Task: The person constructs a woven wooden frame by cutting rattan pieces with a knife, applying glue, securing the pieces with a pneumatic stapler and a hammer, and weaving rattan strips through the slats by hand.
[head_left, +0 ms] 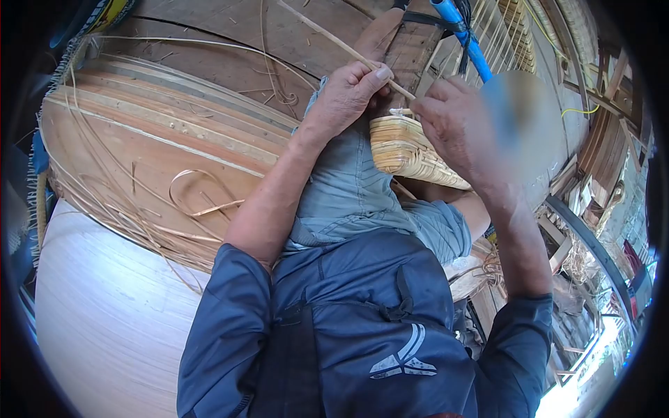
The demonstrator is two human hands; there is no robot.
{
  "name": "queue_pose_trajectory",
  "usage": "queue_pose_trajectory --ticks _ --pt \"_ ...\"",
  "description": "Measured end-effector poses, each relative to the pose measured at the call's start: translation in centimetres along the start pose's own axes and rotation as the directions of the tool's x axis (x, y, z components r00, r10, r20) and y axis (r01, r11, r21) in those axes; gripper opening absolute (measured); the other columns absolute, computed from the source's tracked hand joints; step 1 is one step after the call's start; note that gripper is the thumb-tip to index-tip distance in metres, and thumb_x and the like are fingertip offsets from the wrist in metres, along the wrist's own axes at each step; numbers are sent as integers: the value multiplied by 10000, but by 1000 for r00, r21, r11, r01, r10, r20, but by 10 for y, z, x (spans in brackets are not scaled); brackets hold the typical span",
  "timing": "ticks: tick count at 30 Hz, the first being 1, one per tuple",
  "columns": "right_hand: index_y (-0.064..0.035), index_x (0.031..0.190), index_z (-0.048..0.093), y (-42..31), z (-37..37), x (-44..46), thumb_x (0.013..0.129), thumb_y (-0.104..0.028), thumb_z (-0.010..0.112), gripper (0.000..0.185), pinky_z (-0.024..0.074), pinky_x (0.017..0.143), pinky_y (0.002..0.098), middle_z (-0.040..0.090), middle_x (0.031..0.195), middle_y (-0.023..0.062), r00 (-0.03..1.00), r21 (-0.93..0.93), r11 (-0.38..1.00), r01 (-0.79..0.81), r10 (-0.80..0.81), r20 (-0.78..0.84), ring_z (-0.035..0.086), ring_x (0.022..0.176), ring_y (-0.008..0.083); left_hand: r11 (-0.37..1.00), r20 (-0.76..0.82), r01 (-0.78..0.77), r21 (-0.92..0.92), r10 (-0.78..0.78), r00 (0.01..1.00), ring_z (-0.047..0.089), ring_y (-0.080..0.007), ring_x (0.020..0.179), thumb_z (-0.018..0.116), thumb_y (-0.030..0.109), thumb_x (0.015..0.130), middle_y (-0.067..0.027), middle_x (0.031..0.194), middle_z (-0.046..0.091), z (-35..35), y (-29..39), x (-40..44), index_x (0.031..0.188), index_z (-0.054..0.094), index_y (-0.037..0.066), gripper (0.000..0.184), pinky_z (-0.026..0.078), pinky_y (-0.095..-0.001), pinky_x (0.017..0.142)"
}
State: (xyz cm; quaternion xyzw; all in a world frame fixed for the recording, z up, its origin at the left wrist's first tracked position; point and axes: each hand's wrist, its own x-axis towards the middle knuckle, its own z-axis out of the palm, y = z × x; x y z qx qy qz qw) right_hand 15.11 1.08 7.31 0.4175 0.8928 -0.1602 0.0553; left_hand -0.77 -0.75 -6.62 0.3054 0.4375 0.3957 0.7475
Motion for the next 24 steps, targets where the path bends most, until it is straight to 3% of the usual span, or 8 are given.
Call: queue_pose_trajectory --ticks 3,6,9,11,14,18,20,24 --pt "-60 807 630 6 -5 -16 757 -54 580 72 458 717 373 562 790 97 999 42 999 -12 10 45 554 796 261 1000 -17 5 12 -5 1000 478 -53 661 576 288 900 14 776 572 1 3 -3 1012 621 40 276 400 -178 596" --pt "-41 939 643 17 -27 -61 786 16 592 171 465 692 322 596 834 111 894 341 903 -261 360 -268 580 780 264 998 -63 -5 69 10 998 485 -53 673 568 270 904 11 778 575 6 12 -14 1030 618 26 279 395 -182 601" --pt "-47 1007 627 42 -26 -148 877 -93 571 148 448 675 258 611 822 58 571 478 728 -491 683 -455 555 765 127 910 -108 -86 405 141 984 513 -63 686 547 192 907 11 765 595 16 28 -32 1019 622 9 227 431 -224 648" --pt "-48 1043 621 45 -5 -229 923 -98 499 179 430 674 206 563 771 -2 146 778 308 -548 951 -274 509 723 77 905 -134 -60 421 127 983 491 -56 673 551 245 911 14 762 581 5 13 -35 991 626 10 259 398 -210 614" --pt "-56 1005 589 31 68 -374 900 -76 470 161 407 576 206 536 713 -11 -240 599 23 -800 904 -355 476 631 62 910 -184 -21 414 106 977 474 -55 657 520 327 922 10 762 553 20 17 -46 1012 603 16 335 359 -197 574" --pt "-9 1050 581 -48 163 -500 838 -117 457 268 442 586 278 587 734 64 -570 597 -366 -714 799 -192 539 620 132 760 -43 36 649 -10 999 470 -66 647 443 408 939 -3 766 552 29 33 -64 1000 601 17 426 349 -194 571" --pt "-21 1018 571 -81 214 -534 842 -116 480 219 451 748 369 614 888 174 -665 670 -455 -586 743 -78 600 815 294 720 -76 96 688 -61 995 469 -66 652 426 426 939 -7 771 554 23 32 -67 1011 600 11 455 348 -195 578" --pt "-8 1045 582 -94 271 -537 856 -131 479 248 447 791 409 605 946 227 -691 694 -478 -539 722 -39 592 881 332 673 -184 134 727 4 983 501 -105 754 404 434 940 -45 869 568 37 20 -58 1143 541 -3 501 390 -230 638"
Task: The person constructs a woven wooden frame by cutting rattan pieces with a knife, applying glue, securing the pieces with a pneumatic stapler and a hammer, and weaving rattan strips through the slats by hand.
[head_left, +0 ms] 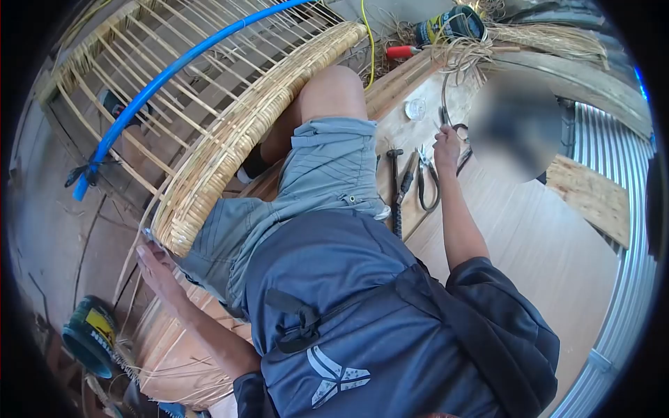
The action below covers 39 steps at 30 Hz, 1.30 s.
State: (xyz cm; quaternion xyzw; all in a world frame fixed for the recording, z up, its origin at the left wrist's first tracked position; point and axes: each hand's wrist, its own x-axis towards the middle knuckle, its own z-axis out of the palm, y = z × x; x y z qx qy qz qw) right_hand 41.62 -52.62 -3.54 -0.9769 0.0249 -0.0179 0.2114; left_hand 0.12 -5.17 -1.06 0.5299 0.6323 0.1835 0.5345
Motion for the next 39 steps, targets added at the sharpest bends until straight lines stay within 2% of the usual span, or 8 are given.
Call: queue_pose_trajectory --ticks 3,6,8,12,16,22,35,39 --pt "26 1168 539 34 25 29 863 -353 549 486 401 907 440 574 1096 234 887 -746 549 377 -445 120 522 1028 370 958 -241 -192 -215 138 961 575 -174 856 427 310 936 -107 1078 567 4 -22 31 1199 487 64 365 476 -292 710" --pt "44 1274 427 -27 13 37 856 -350 580 594 335 1003 431 484 1251 240 893 -392 807 441 -439 102 445 1163 391 865 -331 -501 -11 470 818 558 -243 988 458 336 938 -127 1091 574 19 18 6 1143 514 0 398 455 -312 820" --pt "26 1291 409 -97 10 28 838 -331 610 611 321 1013 440 468 1261 236 835 -236 802 549 -539 112 429 1174 387 569 -241 -367 -736 287 927 561 -217 891 503 390 916 -104 1033 580 12 5 26 1142 522 22 433 461 -287 704" --pt "2 1272 428 -248 41 -63 752 -239 686 629 293 1041 398 455 1272 197 443 406 560 722 -825 351 388 1224 345 538 -18 -229 -811 368 930 531 -162 769 533 425 894 -76 966 587 1 -5 33 1097 546 55 423 409 -250 581" --pt "-44 1273 436 -362 79 -165 704 -344 718 702 287 1050 432 416 1315 173 13 601 312 736 -894 448 343 1239 376 453 59 -142 -880 401 914 483 -138 679 490 470 901 -62 899 592 6 -3 39 934 559 87 391 359 -242 526" --pt "-101 1276 450 -413 125 -231 762 -368 664 617 326 1022 432 451 1250 140 -216 642 172 747 -850 480 356 1210 359 427 112 -32 -904 307 945 414 -119 580 398 440 952 -81 708 493 2 -1 37 753 477 75 423 320 -215 467" --pt "-61 1153 555 -419 119 -247 661 -381 730 612 378 914 417 479 1054 124 -226 623 135 771 -856 465 459 1001 307 489 86 29 -872 94 992 387 -77 569 459 395 944 38 595 298 5 6 34 641 341 141 413 280 -197 434" --pt "-55 1155 557 -415 122 -248 641 -407 734 648 379 907 416 473 1046 120 -234 632 116 766 -866 442 468 980 299 286 145 126 -950 46 988 375 -66 534 455 372 948 55 569 290 7 2 39 632 330 165 398 265 -181 404"
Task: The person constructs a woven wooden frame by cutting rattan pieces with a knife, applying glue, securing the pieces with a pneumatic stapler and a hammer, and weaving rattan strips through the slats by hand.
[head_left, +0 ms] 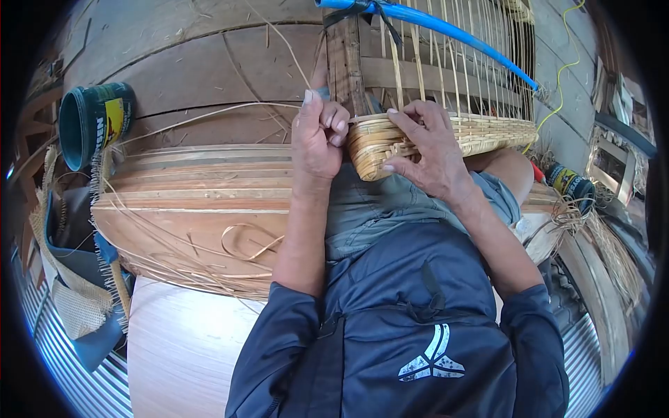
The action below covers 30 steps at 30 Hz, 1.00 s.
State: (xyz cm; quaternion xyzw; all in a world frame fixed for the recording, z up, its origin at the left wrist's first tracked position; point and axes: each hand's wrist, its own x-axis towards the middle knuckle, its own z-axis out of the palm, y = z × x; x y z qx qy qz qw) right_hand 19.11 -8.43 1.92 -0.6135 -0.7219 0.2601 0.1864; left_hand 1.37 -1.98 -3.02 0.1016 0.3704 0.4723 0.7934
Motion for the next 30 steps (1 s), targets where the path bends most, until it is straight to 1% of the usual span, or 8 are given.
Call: queue_pose_trajectory --ticks 2,5,12,15,17,18,26,30 --pt "-54 1159 557 2 3 -1 624 -433 736 680 381 902 416 470 1049 118 1000 20 1000 18 -18 -15 472 971 295 998 -13 17 -65 -18 1000 364 -59 512 449 356 951 64 552 278 -2 -2 -1 637 331 171 384 258 -173 390" --pt "-57 1164 556 3 2 0 618 -439 736 690 375 906 424 469 1047 119 1000 27 1000 8 -9 5 471 968 292 992 45 1 -126 5 999 312 -30 491 445 327 929 82 553 256 -6 -6 -1 1410 257 35 594 263 -155 397" --pt "-57 1169 548 6 -3 3 673 -430 715 643 379 909 416 475 1075 125 999 46 999 -21 19 30 466 984 289 981 42 -22 -194 31 999 280 -19 456 416 274 922 83 532 242 -11 -12 -2 1412 244 21 578 267 -156 381" --pt "-34 1085 579 19 -19 18 765 -356 679 464 457 777 349 565 1025 142 956 353 910 -216 271 -114 552 912 216 986 8 -37 -164 39 999 275 -18 450 418 280 923 84 532 244 -11 -14 3 1419 203 12 604 266 -158 379" --pt "-24 1003 596 26 -30 33 767 -371 681 428 465 706 325 592 908 126 881 404 789 -464 458 118 575 818 194 985 -25 -15 -172 11 1000 283 -45 417 433 327 932 37 509 316 -15 -14 2 865 298 109 265 236 -181 363" --pt "-13 922 614 29 -32 39 768 -386 682 409 473 635 300 618 791 110 733 400 615 -679 587 343 599 724 173 984 -41 -4 -176 -3 999 287 -59 401 441 350 936 13 498 352 -17 -14 2 588 345 158 409 222 -193 355" --pt "3 730 627 29 -18 66 729 -439 681 445 477 616 380 624 687 144 634 22 714 -699 607 479 616 634 253 986 -70 -31 -164 19 997 295 -66 408 453 343 930 14 492 356 -18 -17 2 592 347 156 400 222 -197 360" --pt "-34 773 600 50 1 56 773 -440 646 409 451 546 294 578 640 101 924 -44 971 -237 239 297 582 578 168 969 -128 -7 -247 -25 991 317 -58 428 477 328 915 28 515 342 -21 -17 4 618 347 164 363 234 -192 359"
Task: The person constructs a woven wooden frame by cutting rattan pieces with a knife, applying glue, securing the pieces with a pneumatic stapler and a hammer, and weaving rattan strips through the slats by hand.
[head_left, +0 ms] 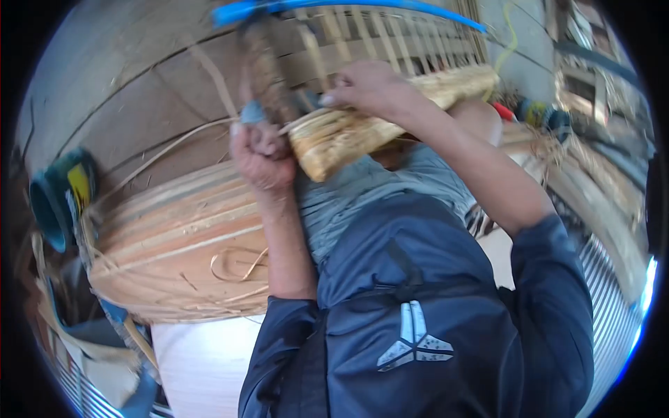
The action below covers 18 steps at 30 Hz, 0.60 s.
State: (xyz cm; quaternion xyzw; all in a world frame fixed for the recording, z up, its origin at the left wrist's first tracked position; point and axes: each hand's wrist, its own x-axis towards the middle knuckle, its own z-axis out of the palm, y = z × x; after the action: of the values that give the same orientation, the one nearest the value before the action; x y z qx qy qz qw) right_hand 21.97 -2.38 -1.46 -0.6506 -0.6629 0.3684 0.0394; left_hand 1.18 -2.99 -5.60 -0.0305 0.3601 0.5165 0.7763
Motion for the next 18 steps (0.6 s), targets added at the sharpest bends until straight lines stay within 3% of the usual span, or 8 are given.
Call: queue_pose_trajectory --ticks 2,4,5,9,12,14,16,18 --pt "-40 812 602 10 -11 -26 785 -427 642 390 453 558 279 586 667 87 991 -48 998 51 -57 -123 590 606 149 991 -67 3 137 6 998 330 -53 439 484 325 912 35 549 335 13 6 -6 655 352 165 329 248 -182 359" --pt "-50 908 604 19 -47 -66 834 -355 613 314 460 561 254 592 711 40 974 664 727 -177 228 9 584 613 113 990 91 108 87 -115 989 329 -51 441 476 327 916 39 571 334 -11 15 8 681 357 160 312 256 -176 356" --pt "-50 945 600 37 -63 -101 852 -321 598 286 467 575 238 594 733 26 918 674 696 -247 391 -67 584 623 98 974 91 38 225 -60 994 334 -52 441 470 341 918 37 568 343 -9 16 7 676 363 158 322 265 -176 354" --pt "-36 1119 597 156 -86 -303 872 -251 572 329 473 594 216 607 804 41 372 647 635 -422 772 -515 564 674 84 864 32 -50 501 39 999 310 -62 424 498 329 919 31 527 345 12 15 0 626 328 175 372 242 -186 362" --pt "-36 826 588 201 -43 -445 884 -217 545 195 419 465 240 569 678 13 -164 835 240 -495 918 -361 516 547 79 805 46 -116 581 110 993 291 -60 419 486 332 924 39 529 337 23 6 -6 605 330 174 388 240 -189 369" --pt "-35 789 585 212 23 -510 884 -215 504 219 392 426 255 538 582 27 -200 741 165 -651 904 -377 497 477 94 802 49 -106 588 95 994 284 -57 416 485 332 922 40 526 332 25 10 -7 598 328 174 393 234 -190 371" --pt "-32 799 578 211 88 -537 881 -195 496 201 393 415 251 541 598 36 -319 806 -6 -592 920 -228 498 481 99 797 60 -115 593 99 993 278 -55 414 484 332 921 41 524 327 28 4 -9 592 326 174 399 228 -190 372" --pt "-21 933 571 201 137 -535 871 -146 518 149 376 392 210 554 694 38 -405 964 -107 -245 914 -1 494 498 86 785 21 -110 610 122 992 255 -53 399 481 337 918 47 514 312 36 2 -13 586 322 180 401 207 -197 369"
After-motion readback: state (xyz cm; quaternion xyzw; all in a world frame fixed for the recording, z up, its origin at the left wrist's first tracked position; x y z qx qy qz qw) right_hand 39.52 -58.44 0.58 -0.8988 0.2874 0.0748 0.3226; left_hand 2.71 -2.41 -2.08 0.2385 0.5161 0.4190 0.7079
